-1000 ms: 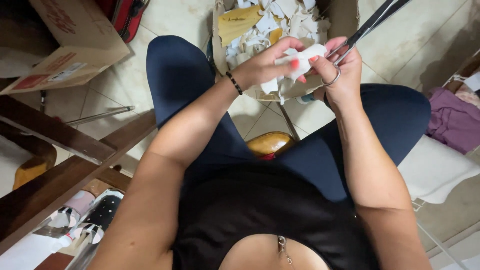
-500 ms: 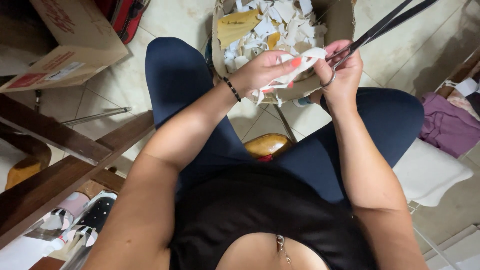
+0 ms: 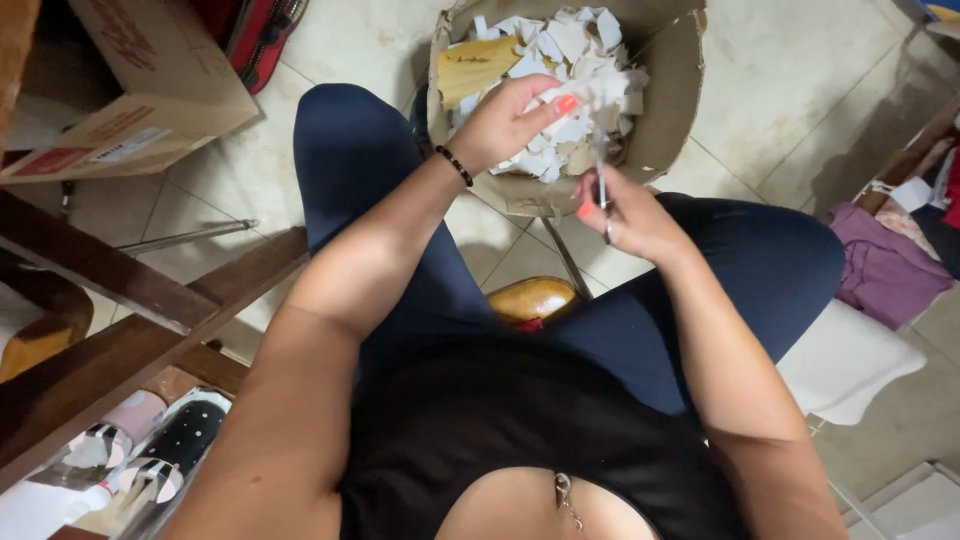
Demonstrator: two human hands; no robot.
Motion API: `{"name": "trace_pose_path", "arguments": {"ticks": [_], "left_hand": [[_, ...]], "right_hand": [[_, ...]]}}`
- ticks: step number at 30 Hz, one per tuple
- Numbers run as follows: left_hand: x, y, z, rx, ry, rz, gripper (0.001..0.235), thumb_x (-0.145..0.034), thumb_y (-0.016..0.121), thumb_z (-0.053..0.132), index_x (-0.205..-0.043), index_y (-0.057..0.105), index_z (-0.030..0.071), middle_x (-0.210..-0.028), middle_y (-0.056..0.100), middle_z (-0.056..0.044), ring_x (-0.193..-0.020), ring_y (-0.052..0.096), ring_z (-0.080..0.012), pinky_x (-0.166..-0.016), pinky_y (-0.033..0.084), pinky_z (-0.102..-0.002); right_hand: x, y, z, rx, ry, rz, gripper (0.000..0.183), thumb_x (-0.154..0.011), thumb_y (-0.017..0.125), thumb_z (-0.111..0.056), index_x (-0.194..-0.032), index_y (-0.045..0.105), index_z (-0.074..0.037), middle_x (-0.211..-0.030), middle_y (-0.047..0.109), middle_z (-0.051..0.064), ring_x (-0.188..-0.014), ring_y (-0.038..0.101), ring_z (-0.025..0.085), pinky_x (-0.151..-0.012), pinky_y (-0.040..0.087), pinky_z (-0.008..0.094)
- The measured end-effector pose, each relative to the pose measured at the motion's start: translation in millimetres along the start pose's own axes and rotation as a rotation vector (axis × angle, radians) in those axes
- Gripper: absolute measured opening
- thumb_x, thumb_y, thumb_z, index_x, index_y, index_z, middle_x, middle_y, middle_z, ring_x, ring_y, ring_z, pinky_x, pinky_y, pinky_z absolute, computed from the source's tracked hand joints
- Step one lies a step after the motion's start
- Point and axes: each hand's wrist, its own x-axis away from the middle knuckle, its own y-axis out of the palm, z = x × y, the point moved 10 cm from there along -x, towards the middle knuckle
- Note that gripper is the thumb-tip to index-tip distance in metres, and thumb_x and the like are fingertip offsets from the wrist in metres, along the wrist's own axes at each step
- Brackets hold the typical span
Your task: A person uses scissors to cut fabric scraps into smaller pieces and places them into a cardboard container.
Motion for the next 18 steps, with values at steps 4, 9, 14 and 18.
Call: {"name": "trace_pose_path", "arguments": {"ticks": [4,9,14,18], "left_hand": [[0,13,-8,-0.099,0.057,-0.072,0.024,-0.104,0.056,0.030,-0.102,0.067,0.008,-0.091,0.065,0.001,-0.084,0.058,-0.0110,-0.074,0.045,-0.030],[0,9,-23,-0.092,-0.145,-0.069,0.028,-0.099,0.059,0.029,-0.114,0.071,0.009,-0.105,0.074,0.003,-0.094,0.065,-0.0098,-0.083,0.050,-0.027],[-1,14,-22,-0.031,-0.129,-0.078,0.029,-0.099,0.062,0.033,-0.111,0.071,0.009,-0.101,0.073,0.003,-0.091,0.064,-0.0077,-0.081,0.049,-0.025],[-2,17,-58,-0.132,-0.225,-0.041,0.051,-0.098,0.061,0.037,-0.134,0.061,0.002,-0.136,0.067,-0.013,-0.126,0.063,-0.0234,-0.105,0.048,-0.034]], "right_hand": [[-5,17,5,0.041,-0.039,-0.023,0.054,-0.093,0.046,-0.070,-0.097,0.048,-0.016,-0.102,0.065,-0.003,-0.087,0.059,0.017,-0.079,0.045,0.035],[4,4,9,-0.047,0.003,0.167,0.036,-0.098,0.068,-0.047,-0.086,0.053,-0.016,-0.070,0.070,-0.002,-0.065,0.063,0.010,-0.068,0.046,0.026],[4,14,25,-0.106,0.009,0.095,0.036,-0.097,0.066,-0.050,-0.088,0.051,-0.018,-0.068,0.066,-0.004,-0.063,0.066,0.007,-0.069,0.047,0.024],[2,32,13,-0.089,0.018,-0.179,0.078,-0.077,0.014,-0.090,-0.097,0.039,-0.019,-0.089,0.063,0.004,-0.091,0.057,0.018,-0.087,0.043,0.034]]}}
